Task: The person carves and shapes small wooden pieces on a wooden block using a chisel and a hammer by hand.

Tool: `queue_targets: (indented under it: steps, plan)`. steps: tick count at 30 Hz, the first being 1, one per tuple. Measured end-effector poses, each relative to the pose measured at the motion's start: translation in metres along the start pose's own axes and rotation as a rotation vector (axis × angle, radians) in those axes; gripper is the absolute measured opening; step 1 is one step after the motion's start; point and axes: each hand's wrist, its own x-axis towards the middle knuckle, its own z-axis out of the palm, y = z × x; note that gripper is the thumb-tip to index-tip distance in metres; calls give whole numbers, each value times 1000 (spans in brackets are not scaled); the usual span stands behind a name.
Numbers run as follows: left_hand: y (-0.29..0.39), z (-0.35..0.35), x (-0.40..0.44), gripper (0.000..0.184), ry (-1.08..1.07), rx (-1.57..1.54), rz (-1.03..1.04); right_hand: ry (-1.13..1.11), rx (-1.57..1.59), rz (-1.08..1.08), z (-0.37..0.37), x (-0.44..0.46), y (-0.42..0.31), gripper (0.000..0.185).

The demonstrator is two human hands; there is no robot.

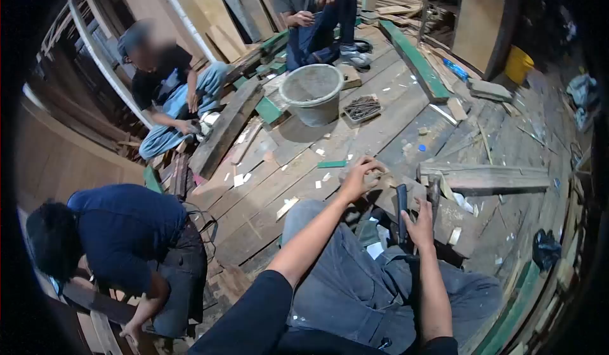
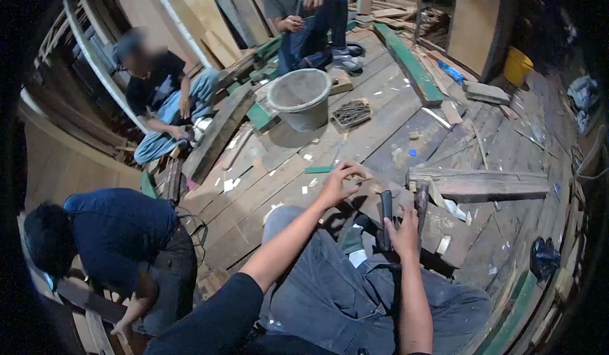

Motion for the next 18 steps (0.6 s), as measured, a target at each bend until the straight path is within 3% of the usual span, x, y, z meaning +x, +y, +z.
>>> queue_targets:
  steps: [3,5,8,11,13,16,18]
  plan:
    - [-10,8,2,38,7,117,-39,94,43,14,-4,16,14,55]
    - [-27,16,1,37,8,242,-22,285,-63,15,-12,25,20,47]
    - [-40,19,-2,34,-127,261,-119,374,47,122,-16,33,37,41]
    - [-53,20,-8,36,-384,243,-196,388,42,211,-8,34,54,43]
    - [-57,23,-9,39,-454,203,-128,355,6,229,-7,34,52,46]
    - [-66,29,-11,45,-443,170,-196,285,-17,175,-3,28,58,54]
    - [-62,32,-6,55,-490,117,-396,256,-38,178,0,25,65,63]
